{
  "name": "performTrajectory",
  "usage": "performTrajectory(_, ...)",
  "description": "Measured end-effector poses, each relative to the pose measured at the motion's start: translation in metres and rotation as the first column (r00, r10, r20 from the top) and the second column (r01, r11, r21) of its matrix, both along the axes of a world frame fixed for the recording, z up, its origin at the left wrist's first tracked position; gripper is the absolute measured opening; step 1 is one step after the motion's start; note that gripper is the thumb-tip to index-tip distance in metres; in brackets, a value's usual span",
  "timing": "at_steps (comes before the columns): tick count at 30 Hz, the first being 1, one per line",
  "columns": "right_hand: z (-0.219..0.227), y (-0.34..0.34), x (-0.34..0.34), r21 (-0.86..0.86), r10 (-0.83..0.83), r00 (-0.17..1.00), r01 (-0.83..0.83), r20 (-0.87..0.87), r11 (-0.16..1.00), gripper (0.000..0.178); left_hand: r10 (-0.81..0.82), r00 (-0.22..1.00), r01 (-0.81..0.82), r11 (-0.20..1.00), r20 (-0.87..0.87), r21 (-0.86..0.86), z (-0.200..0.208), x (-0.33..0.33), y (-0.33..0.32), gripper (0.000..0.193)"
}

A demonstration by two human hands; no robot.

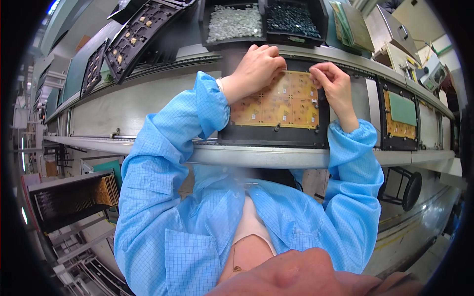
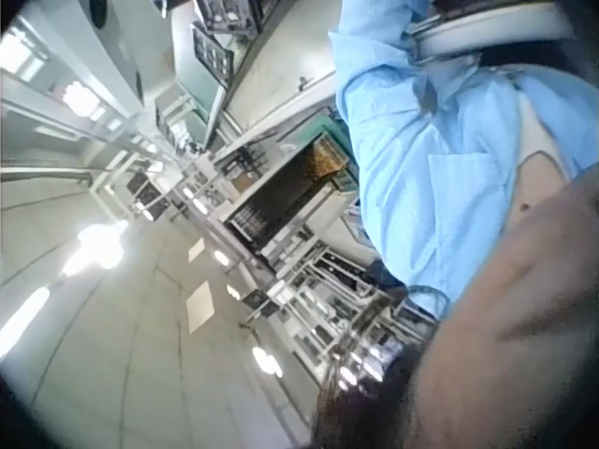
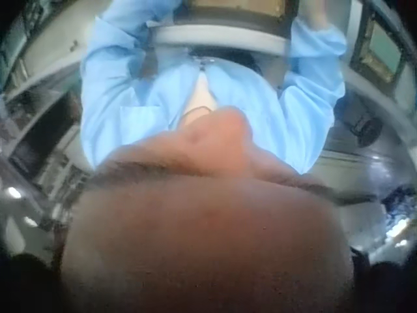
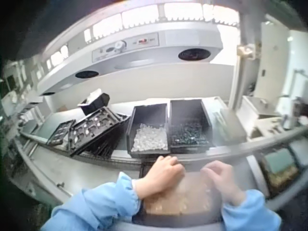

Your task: Manually placing electronic components onto a printed circuit board on a production assembly line.

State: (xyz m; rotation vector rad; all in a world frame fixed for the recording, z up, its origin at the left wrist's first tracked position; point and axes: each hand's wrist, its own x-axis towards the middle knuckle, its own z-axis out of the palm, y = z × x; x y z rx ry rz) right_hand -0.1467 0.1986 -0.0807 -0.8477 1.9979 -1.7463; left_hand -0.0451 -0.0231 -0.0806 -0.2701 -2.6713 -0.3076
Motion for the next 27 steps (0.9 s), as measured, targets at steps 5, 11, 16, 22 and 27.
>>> performTrajectory(5, -0.002, 0.014, -0.005, -0.037, 0.093, 0.984, -0.089, 0.152, 0.995, 0.020, 0.250, 0.899, -0.249, 0.967, -0.359, 0.052, 0.035, -0.008, -0.050, 0.005)
performTrajectory(11, 0.009, 0.014, -0.001, 0.005, 0.156, 0.967, -0.160, 0.204, 0.987, 0.025, 0.380, 0.925, -0.380, 0.924, -0.023, -0.036, 0.028, -0.051, -0.087, 0.015)
performTrajectory(16, 0.018, 0.022, -0.001, 0.062, 0.160, 0.954, -0.181, 0.255, 0.981, 0.024, 0.396, 0.894, -0.423, 0.901, 0.210, 0.100, 0.035, -0.064, -0.089, 0.021)
performTrajectory(22, 0.021, 0.023, -0.002, 0.130, 0.161, 0.966, -0.189, 0.200, 0.973, 0.023, 0.326, 0.932, -0.361, 0.852, 0.157, 0.378, 0.038, -0.051, -0.089, 0.015)
performTrajectory(27, 0.020, 0.012, 0.003, 0.192, 0.077, 0.978, -0.115, 0.194, 0.975, 0.017, 0.221, 0.975, -0.183, 0.850, -0.019, 0.493, 0.049, -0.021, -0.070, 0.014)
